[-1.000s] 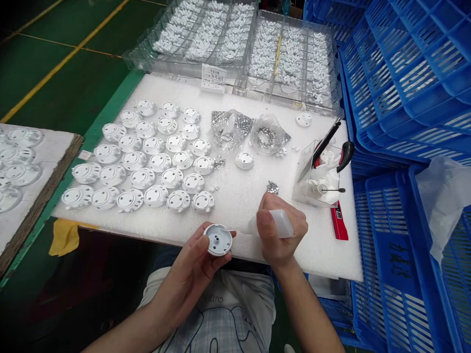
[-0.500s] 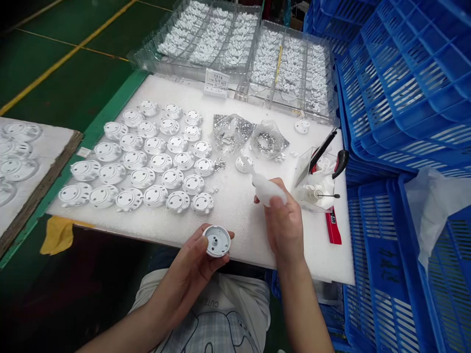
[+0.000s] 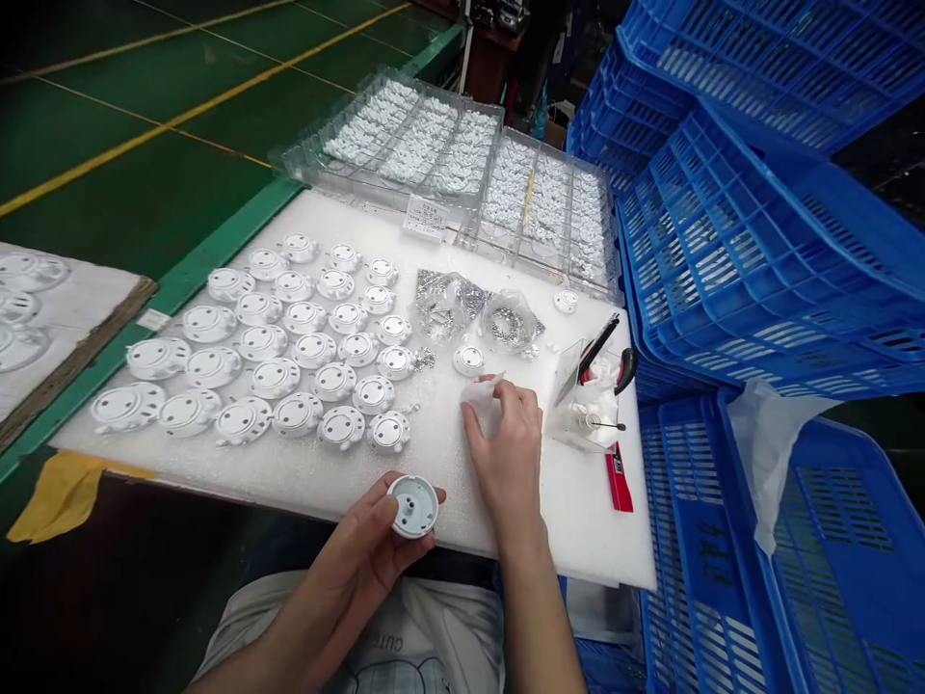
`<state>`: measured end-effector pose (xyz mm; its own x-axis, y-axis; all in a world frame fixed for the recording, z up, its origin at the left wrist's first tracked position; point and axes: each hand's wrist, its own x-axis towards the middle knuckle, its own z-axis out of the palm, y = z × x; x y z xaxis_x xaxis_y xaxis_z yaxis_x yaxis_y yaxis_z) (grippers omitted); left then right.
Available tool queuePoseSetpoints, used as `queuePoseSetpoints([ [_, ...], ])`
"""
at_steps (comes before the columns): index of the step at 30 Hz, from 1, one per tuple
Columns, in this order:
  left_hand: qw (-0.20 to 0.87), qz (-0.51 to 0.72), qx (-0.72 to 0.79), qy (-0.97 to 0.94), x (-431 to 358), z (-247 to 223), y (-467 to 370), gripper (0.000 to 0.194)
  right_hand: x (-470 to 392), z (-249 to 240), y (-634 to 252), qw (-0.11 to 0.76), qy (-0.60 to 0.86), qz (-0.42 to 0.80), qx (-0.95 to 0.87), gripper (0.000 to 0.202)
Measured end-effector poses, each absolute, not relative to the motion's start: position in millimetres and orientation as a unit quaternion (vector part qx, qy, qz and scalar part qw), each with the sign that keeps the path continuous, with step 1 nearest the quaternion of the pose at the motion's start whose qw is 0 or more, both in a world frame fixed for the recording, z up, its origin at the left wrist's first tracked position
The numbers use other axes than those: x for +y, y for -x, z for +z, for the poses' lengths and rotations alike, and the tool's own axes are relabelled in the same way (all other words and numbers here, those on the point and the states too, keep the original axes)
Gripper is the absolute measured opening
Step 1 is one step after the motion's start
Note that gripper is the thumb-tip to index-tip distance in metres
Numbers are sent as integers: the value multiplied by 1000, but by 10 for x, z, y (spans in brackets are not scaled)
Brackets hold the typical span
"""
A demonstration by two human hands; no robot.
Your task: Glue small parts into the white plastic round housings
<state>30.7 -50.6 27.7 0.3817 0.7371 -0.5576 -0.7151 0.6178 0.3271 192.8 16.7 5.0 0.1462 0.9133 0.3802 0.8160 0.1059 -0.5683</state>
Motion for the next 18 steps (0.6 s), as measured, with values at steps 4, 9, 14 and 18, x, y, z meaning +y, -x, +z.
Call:
queuePoseSetpoints([
  [4, 835, 434, 337, -8, -497, 280, -282, 34, -66, 260, -2039, 479, 600, -88, -634, 31],
  [9, 838, 423, 344, -8, -486, 289, -266, 33, -206, 392, -2425, 586, 613, -188, -495, 31],
  [14, 838, 412, 357, -7, -476, 302, -252, 36, -98, 367, -2685, 443, 708, -188, -516, 31],
  [18, 835, 426, 349, -6, -474, 284, -266, 35, -19, 402, -2745, 420, 711, -205, -525, 36],
])
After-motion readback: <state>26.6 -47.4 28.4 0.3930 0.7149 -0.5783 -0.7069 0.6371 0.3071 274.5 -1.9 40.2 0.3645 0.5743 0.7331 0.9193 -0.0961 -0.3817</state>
